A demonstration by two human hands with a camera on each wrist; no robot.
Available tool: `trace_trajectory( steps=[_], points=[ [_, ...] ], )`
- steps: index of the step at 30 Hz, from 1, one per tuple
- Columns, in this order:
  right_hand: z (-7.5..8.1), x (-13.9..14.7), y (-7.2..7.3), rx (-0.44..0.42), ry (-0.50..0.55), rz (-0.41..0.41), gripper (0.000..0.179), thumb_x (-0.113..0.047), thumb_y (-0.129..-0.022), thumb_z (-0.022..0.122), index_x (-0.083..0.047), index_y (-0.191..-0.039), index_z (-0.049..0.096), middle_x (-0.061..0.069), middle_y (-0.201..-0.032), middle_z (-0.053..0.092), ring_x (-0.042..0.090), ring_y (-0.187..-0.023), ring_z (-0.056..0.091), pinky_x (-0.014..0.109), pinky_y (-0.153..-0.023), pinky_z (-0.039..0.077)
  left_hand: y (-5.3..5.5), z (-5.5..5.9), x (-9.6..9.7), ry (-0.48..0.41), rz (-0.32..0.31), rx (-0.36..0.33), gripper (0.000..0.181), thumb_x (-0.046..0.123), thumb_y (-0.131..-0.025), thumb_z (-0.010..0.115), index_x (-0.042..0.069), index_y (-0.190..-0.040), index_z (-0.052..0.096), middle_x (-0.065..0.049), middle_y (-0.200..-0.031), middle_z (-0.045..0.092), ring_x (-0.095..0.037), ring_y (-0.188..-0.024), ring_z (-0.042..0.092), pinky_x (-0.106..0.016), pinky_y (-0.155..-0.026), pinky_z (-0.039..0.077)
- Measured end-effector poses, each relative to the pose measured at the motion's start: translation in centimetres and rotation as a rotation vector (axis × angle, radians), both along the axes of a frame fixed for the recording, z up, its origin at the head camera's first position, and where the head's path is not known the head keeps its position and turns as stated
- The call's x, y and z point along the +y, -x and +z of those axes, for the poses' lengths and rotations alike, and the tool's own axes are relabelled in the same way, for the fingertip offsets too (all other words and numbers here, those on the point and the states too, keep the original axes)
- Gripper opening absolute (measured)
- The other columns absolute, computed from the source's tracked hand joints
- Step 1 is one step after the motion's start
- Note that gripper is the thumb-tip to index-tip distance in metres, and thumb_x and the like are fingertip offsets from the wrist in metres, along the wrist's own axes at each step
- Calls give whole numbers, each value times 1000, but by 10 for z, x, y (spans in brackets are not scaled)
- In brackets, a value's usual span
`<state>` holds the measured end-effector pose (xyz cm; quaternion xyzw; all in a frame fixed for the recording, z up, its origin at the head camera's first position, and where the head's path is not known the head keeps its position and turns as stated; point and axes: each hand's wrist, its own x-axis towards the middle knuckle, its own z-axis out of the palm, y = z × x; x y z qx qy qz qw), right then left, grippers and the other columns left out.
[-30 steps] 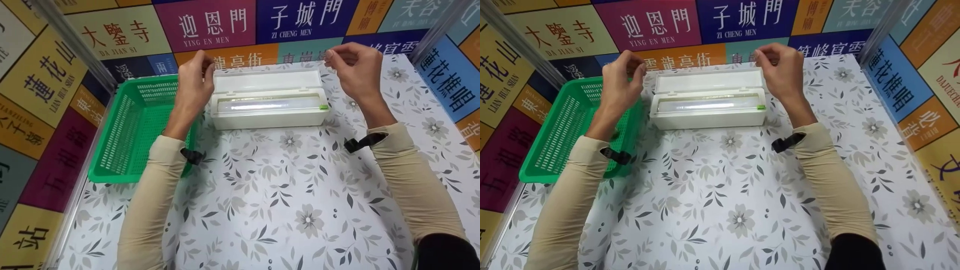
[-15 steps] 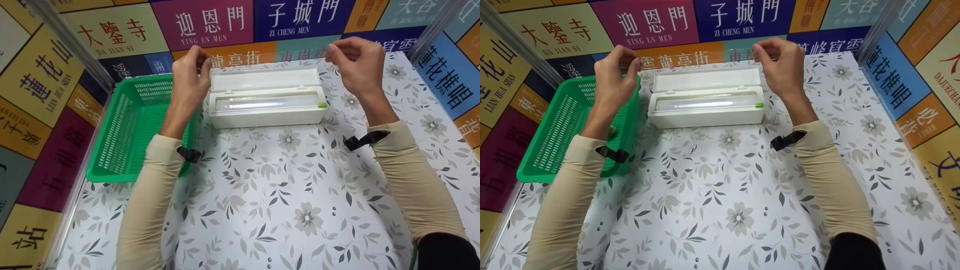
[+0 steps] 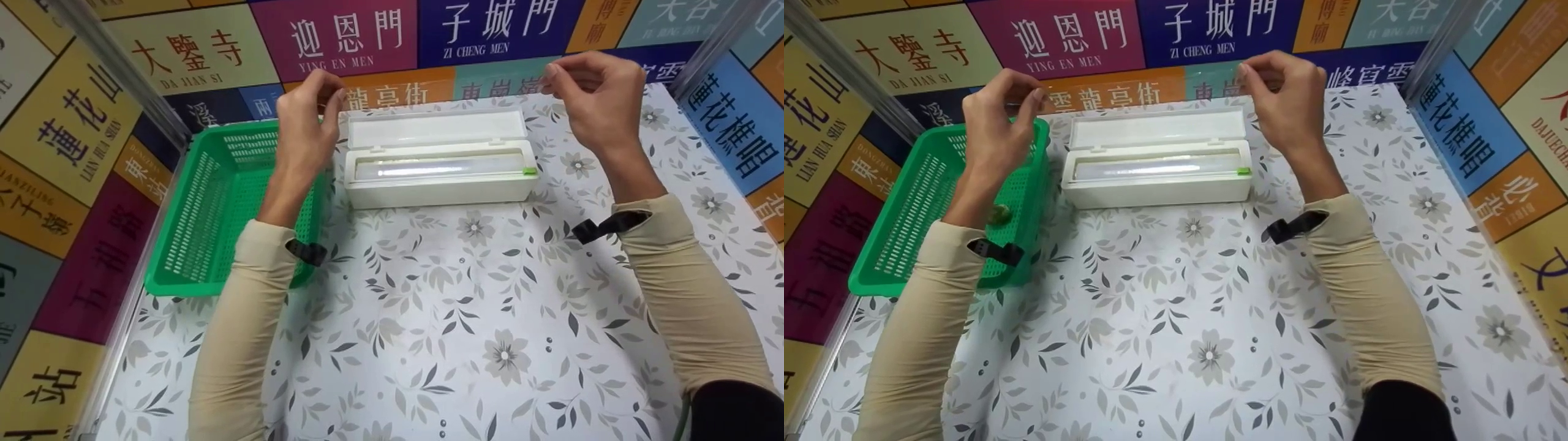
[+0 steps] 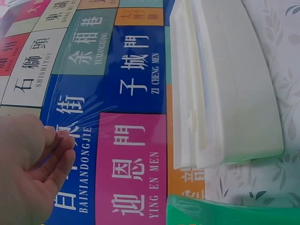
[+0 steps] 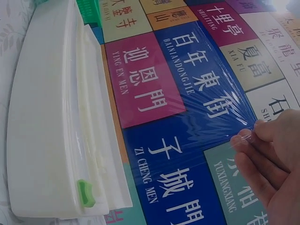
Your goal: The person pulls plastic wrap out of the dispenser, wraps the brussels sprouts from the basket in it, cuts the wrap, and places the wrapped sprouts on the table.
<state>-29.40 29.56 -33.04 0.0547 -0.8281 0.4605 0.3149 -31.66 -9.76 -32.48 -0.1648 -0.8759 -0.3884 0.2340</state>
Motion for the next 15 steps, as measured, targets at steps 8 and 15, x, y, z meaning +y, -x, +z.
trace_trajectory(
  steps=[8,15],
  points=[
    [10,0,2,14,15,6,22,-24,-103,76,-6,-113,84,3,-106,85,-2,-89,76,14,-88,61,1,5,-1,-4,-11,47,17,18,-112,61,7,-119,72,-7,-113,80,-9,-101,74,-19,-91,61],
    [19,-4,1,46,37,28,21,-22,-103,76,-5,-112,83,2,-104,85,1,-89,77,14,-88,61,3,14,0,-15,1,47,17,19,-112,61,9,-118,73,-7,-111,80,-6,-99,73,-17,-89,60]
  ],
)
